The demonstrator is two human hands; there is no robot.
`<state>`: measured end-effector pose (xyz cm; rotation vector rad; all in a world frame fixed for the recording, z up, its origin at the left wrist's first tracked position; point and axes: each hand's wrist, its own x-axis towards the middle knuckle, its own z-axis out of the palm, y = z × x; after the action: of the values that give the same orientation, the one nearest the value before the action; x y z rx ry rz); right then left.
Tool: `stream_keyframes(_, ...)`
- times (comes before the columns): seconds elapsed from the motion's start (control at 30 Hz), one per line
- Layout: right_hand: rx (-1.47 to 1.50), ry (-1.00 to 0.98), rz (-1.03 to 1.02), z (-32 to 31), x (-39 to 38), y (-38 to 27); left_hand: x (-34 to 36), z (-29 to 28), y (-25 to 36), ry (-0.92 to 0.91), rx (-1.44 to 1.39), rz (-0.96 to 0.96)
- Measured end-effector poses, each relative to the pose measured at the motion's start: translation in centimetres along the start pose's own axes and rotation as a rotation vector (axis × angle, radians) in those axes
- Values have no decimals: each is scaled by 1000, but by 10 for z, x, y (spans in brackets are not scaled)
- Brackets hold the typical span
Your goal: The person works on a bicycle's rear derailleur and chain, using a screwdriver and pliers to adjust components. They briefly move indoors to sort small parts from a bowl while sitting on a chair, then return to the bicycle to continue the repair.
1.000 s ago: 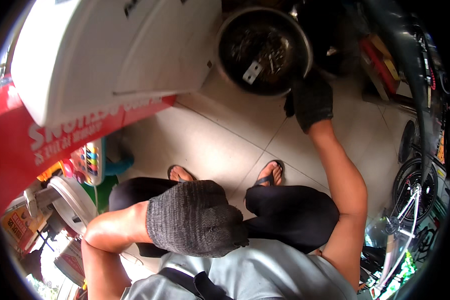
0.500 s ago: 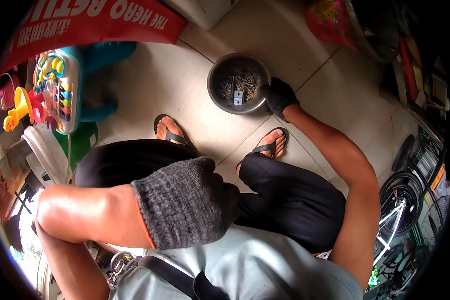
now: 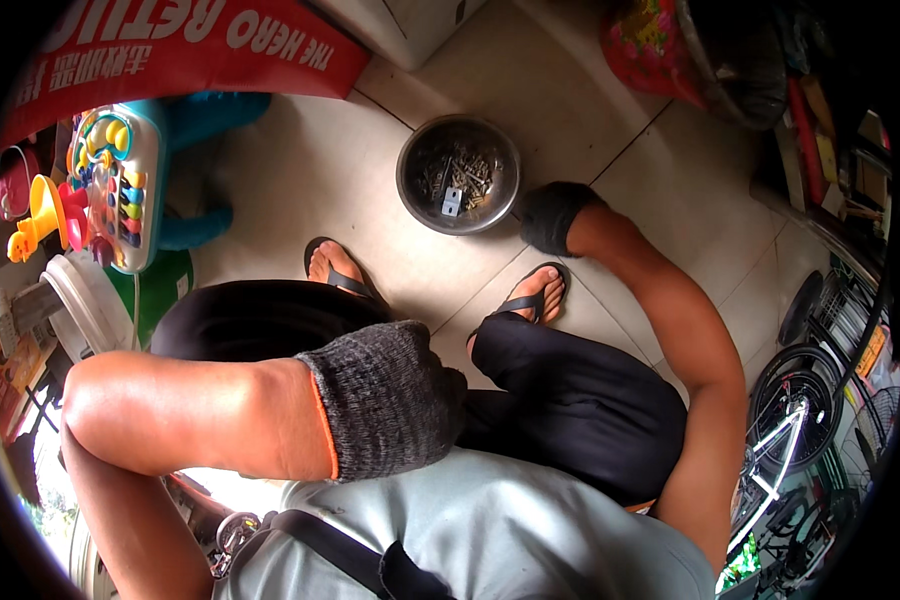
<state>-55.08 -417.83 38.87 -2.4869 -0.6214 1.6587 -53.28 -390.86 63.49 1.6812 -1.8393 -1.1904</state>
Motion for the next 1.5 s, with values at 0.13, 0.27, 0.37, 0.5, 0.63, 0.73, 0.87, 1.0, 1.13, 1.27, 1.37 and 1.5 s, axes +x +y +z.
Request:
stream_keyframes(0.13,1,-45,-1,12,-9,-25,3,3,-11,-2,-14,18)
stream_keyframes(0.27,-10,179,-282,20,-9,-44,4,6,-1,25,-10,-4)
stream_keyframes(0.37,-183,413,-556,32,-4,-56,5,2,-4,-21,-4,-8)
stream_keyframes(0.5,-361,629,-496,51,-11,-78,4,4,-5,-26,13,-6)
stream_keyframes(0.63,-405,711,-378,69,-1,-76,4,2,-3,-45,-6,-13)
stream_keyframes(0.73,-444,680,-343,70,3,-71,3,5,-3,-8,-33,-15)
stream_keyframes(0.87,-276,439,-330,53,14,-67,5,4,-1,-20,-14,-11)
stream_keyframes(1.0,-236,410,-320,54,31,-56,6,3,0,-26,-31,-28)
stream_keyframes(1.13,-456,665,-341,68,52,-43,4,8,0,8,-31,-30)
stream_keyframes(1.27,-388,612,-291,59,53,-43,6,15,0,26,-10,-26)
stream_keyframes(1.37,-288,226,-272,31,38,-63,8,16,-2,51,6,12)
stream_keyframes(1.5,-181,161,-306,30,41,-70,6,17,-5,63,6,52)
